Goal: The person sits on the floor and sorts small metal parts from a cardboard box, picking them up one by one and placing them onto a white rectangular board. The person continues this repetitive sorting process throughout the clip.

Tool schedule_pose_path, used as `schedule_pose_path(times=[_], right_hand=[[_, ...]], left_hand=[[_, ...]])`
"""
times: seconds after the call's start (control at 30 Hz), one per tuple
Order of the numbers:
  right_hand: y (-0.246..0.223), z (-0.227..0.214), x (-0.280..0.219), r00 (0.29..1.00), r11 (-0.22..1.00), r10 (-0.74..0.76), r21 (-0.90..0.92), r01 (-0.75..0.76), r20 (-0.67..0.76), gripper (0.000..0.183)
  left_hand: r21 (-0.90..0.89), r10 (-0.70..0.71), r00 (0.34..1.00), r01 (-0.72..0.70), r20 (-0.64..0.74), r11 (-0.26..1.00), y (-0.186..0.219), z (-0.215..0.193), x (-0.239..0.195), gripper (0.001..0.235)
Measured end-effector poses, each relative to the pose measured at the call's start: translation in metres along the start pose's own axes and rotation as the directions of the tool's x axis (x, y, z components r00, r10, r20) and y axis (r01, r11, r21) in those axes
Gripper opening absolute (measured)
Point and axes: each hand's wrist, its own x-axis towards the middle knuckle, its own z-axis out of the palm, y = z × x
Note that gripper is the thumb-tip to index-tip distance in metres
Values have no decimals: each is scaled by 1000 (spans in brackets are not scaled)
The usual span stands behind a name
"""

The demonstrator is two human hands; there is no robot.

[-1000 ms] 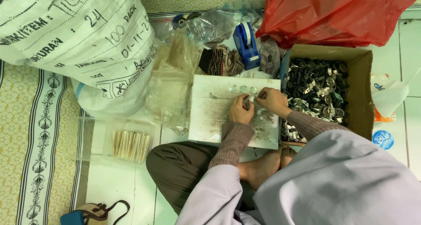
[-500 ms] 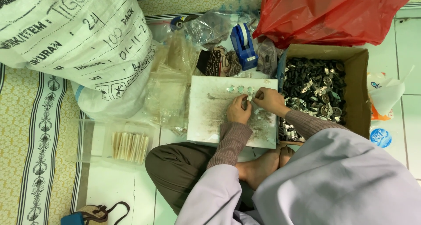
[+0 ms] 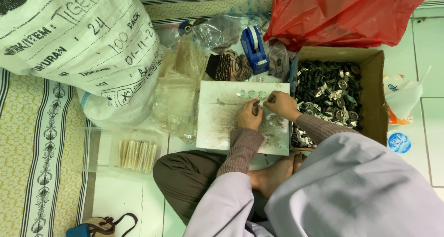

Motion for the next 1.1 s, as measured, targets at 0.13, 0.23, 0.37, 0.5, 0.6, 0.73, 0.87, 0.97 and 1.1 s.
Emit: schedule_pose_path(times=[0.13, 0.23, 0.37, 0.5, 0.6, 0.73, 0.87, 0.97, 1.1], right_hand=[[2, -1, -2, 1000, 999, -14, 28, 14, 4, 29], [8, -3, -3, 998, 989, -49, 135, 54, -36, 29], [26, -16, -5, 983, 927, -99, 344, 148, -157, 31], [63, -35, -16, 955, 888, -39, 428, 168, -294, 35], [110, -35, -31, 964, 903, 30, 421, 88, -266, 43], [144, -33, -63, 979, 934, 117, 354, -51, -167, 49], [178, -19, -83, 999, 989, -49, -140, 50, 13, 65], [199, -6, -92, 988, 920, -65, -375, 114, 141, 70], [218, 0, -102, 977, 824, -64, -541, 167, 204, 75]], left_hand=[[8, -6, 1000, 6, 6, 1000, -1, 1, 0, 25], [-17, 13, 1000, -13, -22, 1000, 4, -4, -2, 24], [-97, -23, 998, 17, -56, 995, 14, -12, -6, 25], [-237, -110, 983, 73, -147, 969, -9, 11, -3, 24], [-300, -31, 986, -20, -162, 954, 13, 10, -9, 22], [-382, 121, 992, -125, -34, 916, 71, 42, -25, 21], [-177, 266, 818, -203, 509, 963, 108, 92, -35, 27], [96, 152, 650, -330, 744, 939, 90, 153, -46, 39], [224, 70, 614, -389, 786, 893, 77, 164, -57, 50]])
